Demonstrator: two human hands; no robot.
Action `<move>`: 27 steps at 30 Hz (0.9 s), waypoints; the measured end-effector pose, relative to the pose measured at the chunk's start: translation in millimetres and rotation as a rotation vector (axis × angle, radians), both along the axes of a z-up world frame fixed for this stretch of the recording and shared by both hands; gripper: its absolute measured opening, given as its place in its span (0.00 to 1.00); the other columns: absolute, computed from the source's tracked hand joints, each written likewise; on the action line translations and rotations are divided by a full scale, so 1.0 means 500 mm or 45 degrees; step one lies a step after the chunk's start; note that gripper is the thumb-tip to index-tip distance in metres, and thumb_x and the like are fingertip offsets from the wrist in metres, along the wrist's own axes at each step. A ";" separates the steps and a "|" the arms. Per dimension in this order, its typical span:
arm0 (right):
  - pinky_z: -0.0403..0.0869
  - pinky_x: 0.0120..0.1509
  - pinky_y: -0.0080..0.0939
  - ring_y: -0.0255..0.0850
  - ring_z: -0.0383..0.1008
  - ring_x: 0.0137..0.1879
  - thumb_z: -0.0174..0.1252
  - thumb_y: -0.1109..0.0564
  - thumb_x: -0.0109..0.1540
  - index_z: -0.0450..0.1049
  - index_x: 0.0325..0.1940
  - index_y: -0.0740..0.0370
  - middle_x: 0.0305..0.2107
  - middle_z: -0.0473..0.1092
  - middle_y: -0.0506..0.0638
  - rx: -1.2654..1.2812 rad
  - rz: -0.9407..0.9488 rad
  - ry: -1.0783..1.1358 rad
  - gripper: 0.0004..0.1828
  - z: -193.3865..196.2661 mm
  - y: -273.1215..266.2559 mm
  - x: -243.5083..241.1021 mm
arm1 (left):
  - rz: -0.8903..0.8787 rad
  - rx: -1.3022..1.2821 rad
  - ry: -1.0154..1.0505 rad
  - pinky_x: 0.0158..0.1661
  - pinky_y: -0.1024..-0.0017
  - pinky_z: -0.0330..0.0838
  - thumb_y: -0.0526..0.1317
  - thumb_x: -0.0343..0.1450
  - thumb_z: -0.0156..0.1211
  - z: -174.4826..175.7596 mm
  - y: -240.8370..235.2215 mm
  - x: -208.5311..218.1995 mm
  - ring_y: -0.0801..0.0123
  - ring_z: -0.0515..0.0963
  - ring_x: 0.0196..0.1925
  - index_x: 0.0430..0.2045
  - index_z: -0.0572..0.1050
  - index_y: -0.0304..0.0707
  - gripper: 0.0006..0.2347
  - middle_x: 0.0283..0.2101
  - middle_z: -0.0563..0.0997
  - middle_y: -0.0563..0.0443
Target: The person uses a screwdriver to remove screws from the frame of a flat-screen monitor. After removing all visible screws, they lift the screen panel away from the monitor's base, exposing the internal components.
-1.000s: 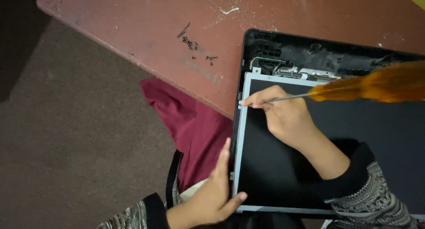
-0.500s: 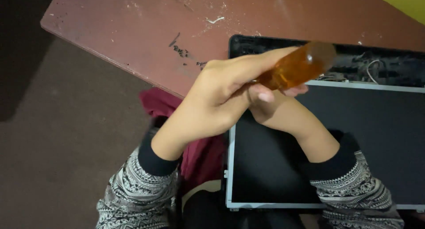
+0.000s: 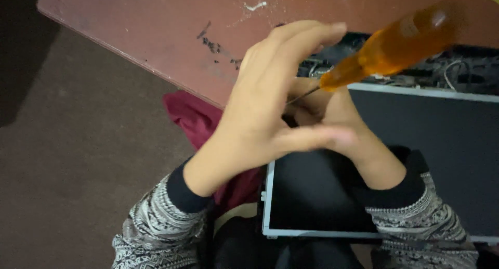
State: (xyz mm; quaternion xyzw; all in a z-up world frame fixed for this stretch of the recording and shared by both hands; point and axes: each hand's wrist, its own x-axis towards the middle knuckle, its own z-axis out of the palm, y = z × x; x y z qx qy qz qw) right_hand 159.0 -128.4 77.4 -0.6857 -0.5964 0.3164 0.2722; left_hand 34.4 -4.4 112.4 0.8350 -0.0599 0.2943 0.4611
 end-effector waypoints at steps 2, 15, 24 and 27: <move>0.70 0.45 0.48 0.49 0.70 0.42 0.43 0.64 0.67 0.67 0.45 0.64 0.37 0.67 0.57 -0.010 -0.011 0.024 0.07 0.003 -0.015 -0.002 | -0.072 -0.022 0.059 0.83 0.55 0.73 0.55 0.82 0.53 0.000 0.007 -0.021 0.58 0.78 0.81 0.74 0.53 0.46 0.28 0.75 0.73 0.49; 0.70 0.42 0.49 0.49 0.72 0.39 0.52 0.57 0.68 0.67 0.41 0.62 0.35 0.71 0.56 0.017 -0.099 -0.094 0.06 0.005 -0.030 -0.017 | 0.093 -0.098 0.049 0.44 0.69 0.65 0.46 0.70 0.67 0.026 0.007 -0.009 0.71 0.67 0.30 0.24 0.65 0.42 0.15 0.27 0.68 0.58; 0.66 0.39 0.47 0.48 0.71 0.35 0.48 0.67 0.64 0.68 0.41 0.63 0.30 0.69 0.55 0.256 -0.188 -0.197 0.05 0.004 -0.035 -0.021 | -0.097 0.007 -0.027 0.46 0.61 0.73 0.31 0.78 0.60 -0.011 0.016 -0.015 0.60 0.80 0.44 0.48 0.76 0.35 0.06 0.43 0.76 0.48; 0.64 0.38 0.46 0.48 0.70 0.33 0.47 0.71 0.62 0.68 0.41 0.63 0.29 0.69 0.55 0.341 -0.213 -0.231 0.08 0.004 -0.036 -0.024 | 0.070 0.085 0.075 0.49 0.63 0.62 0.33 0.75 0.64 -0.013 0.012 -0.024 0.62 0.74 0.42 0.34 0.73 0.41 0.05 0.41 0.74 0.53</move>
